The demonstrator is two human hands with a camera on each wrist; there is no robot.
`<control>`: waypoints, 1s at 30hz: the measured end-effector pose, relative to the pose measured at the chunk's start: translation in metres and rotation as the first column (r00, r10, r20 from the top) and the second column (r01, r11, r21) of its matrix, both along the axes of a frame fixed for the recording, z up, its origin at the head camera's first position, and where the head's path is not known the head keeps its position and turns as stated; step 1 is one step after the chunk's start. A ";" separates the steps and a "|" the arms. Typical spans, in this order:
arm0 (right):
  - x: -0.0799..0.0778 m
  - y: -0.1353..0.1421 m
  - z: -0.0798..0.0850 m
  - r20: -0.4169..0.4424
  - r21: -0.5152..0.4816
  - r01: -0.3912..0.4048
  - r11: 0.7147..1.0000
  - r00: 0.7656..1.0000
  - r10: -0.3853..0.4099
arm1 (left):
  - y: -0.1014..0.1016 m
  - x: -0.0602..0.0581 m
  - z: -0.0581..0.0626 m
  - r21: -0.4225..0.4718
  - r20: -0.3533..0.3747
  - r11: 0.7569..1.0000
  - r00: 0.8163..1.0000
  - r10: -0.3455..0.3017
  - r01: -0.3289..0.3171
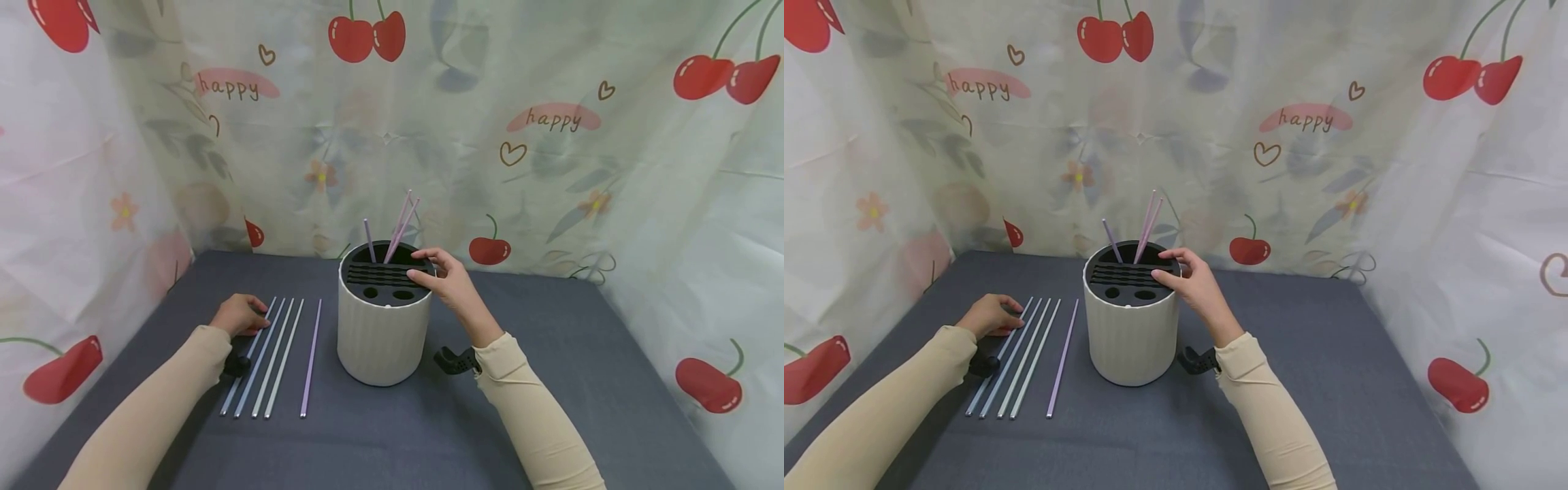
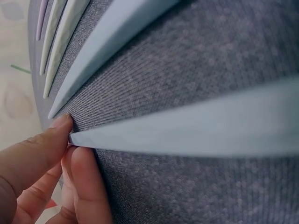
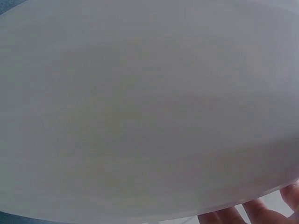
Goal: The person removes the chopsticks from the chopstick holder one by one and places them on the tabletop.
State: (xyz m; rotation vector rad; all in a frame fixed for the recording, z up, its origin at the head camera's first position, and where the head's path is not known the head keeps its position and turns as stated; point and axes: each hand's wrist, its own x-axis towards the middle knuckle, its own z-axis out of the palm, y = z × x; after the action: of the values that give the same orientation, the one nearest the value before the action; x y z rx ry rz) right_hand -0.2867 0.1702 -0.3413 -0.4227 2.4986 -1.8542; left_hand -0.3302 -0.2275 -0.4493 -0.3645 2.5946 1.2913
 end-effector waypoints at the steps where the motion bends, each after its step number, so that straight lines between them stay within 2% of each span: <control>1: 0.000 0.000 0.000 0.002 0.002 0.001 1.000 1.000 -0.001 | 0.000 0.000 0.000 0.001 0.004 1.000 1.000 0.003 -0.003; 12: 0.000 0.000 -0.001 -0.002 0.011 0.005 1.000 1.000 -0.005 | -0.001 0.003 0.000 0.026 0.012 1.000 1.000 0.003 -0.004; 16: -0.001 0.000 -0.001 -0.001 0.014 0.005 1.000 1.000 -0.005 | -0.003 0.006 0.004 0.057 0.021 0.998 1.000 -0.012 0.011; 19: 0.000 -0.001 0.001 0.005 0.016 0.005 1.000 1.000 -0.005 | -0.006 0.007 0.013 0.113 0.017 0.993 0.999 -0.034 0.032; 21: 0.000 -0.001 0.001 0.007 0.014 0.003 1.000 1.000 -0.003 | -0.006 0.006 0.024 0.160 -0.015 0.985 0.998 -0.068 0.070; 24: 0.001 -0.002 0.002 0.010 0.005 0.000 1.000 1.000 0.000 | 0.002 0.005 0.051 0.225 -0.107 0.964 0.987 -0.118 0.140; 26: 0.001 -0.002 0.002 0.011 0.002 0.004 1.000 1.000 -0.004 | 0.014 0.008 0.076 0.258 -0.187 0.945 0.970 -0.156 0.201; 30: 0.002 -0.001 0.001 0.010 0.005 0.011 1.000 1.000 -0.011 | 0.046 0.019 0.127 0.318 -0.339 0.902 0.924 -0.179 0.292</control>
State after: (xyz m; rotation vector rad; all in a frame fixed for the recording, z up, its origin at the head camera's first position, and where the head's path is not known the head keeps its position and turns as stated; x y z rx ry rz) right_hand -0.2851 0.1694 -0.3398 -0.3989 2.5030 -1.8494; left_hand -0.3108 -0.1811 -0.3226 0.2308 2.4430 1.8037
